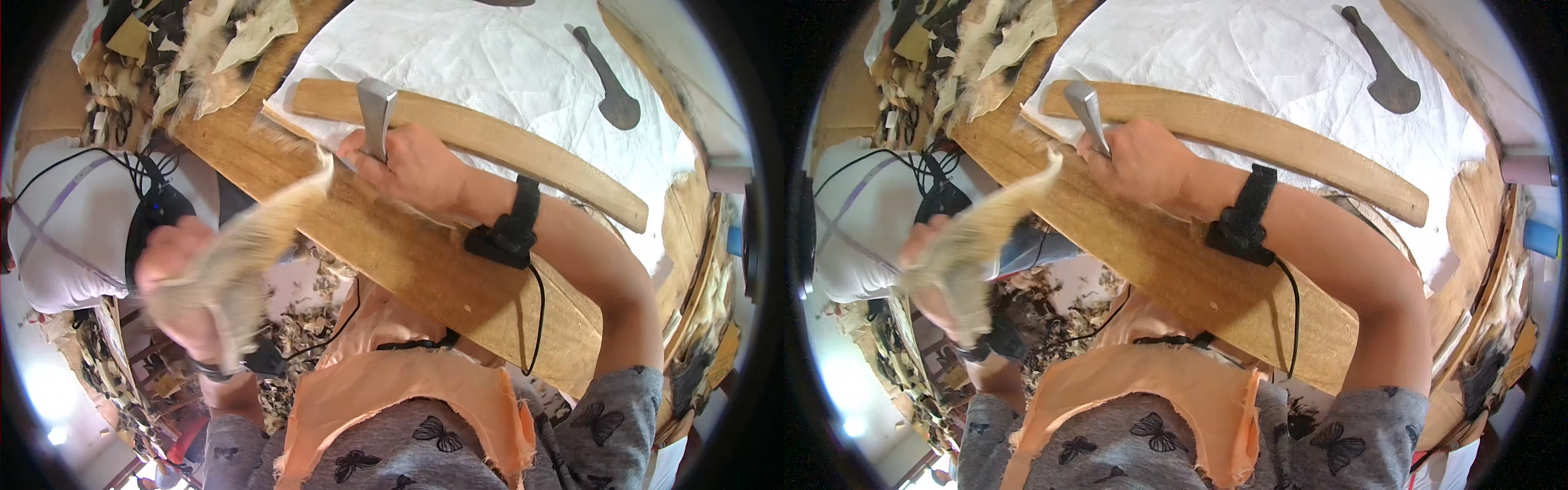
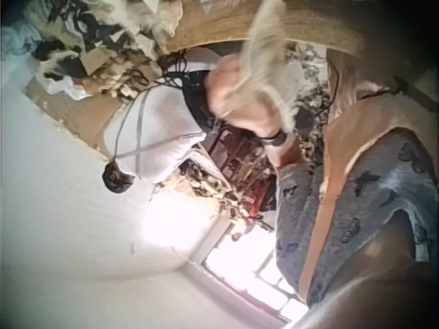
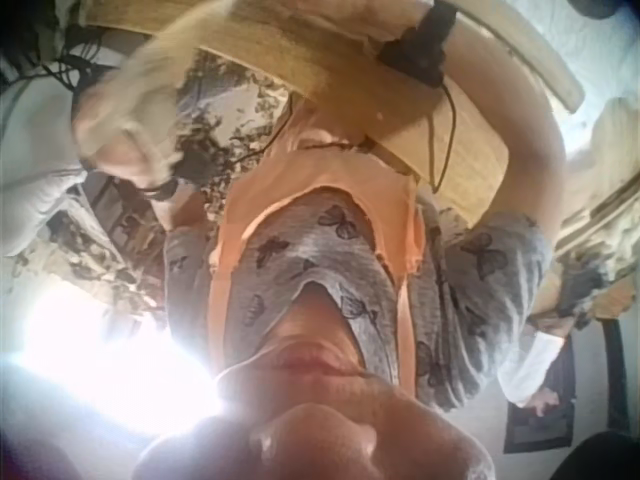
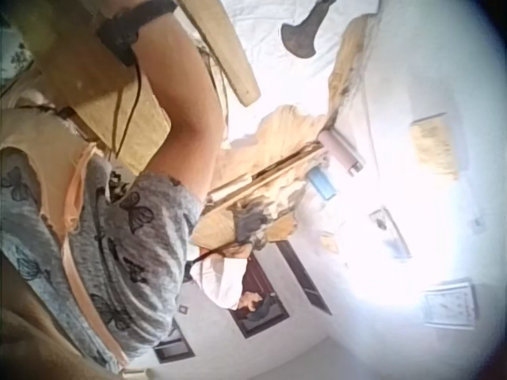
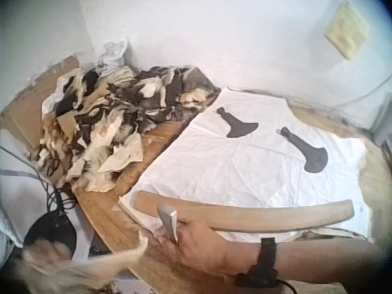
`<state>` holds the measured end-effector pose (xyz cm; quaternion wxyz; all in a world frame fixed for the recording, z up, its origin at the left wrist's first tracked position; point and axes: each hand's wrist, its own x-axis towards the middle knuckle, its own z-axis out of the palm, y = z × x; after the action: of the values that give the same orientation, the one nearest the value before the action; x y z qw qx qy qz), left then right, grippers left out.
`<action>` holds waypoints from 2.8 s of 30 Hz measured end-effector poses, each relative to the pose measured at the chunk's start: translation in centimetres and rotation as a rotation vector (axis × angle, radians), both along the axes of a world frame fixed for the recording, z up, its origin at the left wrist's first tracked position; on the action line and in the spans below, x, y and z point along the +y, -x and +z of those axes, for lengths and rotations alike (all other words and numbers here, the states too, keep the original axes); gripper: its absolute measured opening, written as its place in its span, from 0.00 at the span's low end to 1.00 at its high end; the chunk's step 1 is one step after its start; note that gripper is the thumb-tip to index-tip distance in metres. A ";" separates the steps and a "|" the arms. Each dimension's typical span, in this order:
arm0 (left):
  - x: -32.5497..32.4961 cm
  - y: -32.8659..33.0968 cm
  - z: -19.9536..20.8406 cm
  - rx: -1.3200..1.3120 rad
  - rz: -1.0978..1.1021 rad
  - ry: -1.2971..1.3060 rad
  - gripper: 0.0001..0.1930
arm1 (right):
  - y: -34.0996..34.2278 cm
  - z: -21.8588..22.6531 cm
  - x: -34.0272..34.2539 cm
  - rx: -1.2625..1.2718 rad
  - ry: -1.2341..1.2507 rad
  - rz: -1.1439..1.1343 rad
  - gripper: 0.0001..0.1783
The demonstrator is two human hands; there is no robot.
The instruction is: Inspecting, sorting, and cutting animal pelts in a leather-working workshop.
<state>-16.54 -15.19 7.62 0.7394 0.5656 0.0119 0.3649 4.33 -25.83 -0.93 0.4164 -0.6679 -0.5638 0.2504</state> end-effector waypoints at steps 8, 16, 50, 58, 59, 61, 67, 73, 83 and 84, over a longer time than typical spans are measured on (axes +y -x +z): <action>2.7 -0.7 -3.2 0.218 0.021 0.544 0.17 | -1.3 3.0 -4.3 0.023 -0.155 -0.120 0.13; -2.8 -3.6 -1.5 0.308 -0.141 0.388 0.19 | -4.7 7.0 -12.7 -0.215 0.350 -0.571 0.11; -4.7 -14.6 -7.0 0.524 -0.314 -1.259 0.06 | 1.5 1.4 -13.3 0.882 -0.175 -0.837 0.15; -3.8 -14.7 -7.2 0.405 -0.444 -1.077 0.02 | 3.1 0.6 -11.3 0.270 -0.038 -0.754 0.11; -4.7 -14.6 -7.1 0.395 -0.450 -1.062 0.01 | 3.2 0.1 -11.3 0.184 -0.084 -0.758 0.11; -5.4 -14.3 -7.6 0.322 -0.462 -1.093 0.01 | 3.6 -0.1 -11.4 0.247 -0.142 -0.757 0.11; -7.8 -13.0 -3.0 0.069 -0.461 -1.026 0.04 | 3.3 -0.8 -12.3 0.419 -0.054 -0.824 0.13; -8.0 -13.7 -7.7 0.170 -0.306 -1.250 0.04 | 0.4 1.6 -15.6 -0.011 -0.223 -0.980 0.12; 5.7 -9.8 -3.2 0.449 -1.011 -0.997 0.11 | -2.4 4.3 -18.5 -0.443 0.398 -0.948 0.11; 8.3 -8.6 -3.1 0.424 -0.875 -0.999 0.11 | -2.7 4.1 -18.3 -0.476 0.401 -0.924 0.12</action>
<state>-7.90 -6.89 4.52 0.4513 0.8500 -0.2422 -0.1230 6.98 -44.10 3.20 0.2089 -0.9499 -0.2321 -0.0135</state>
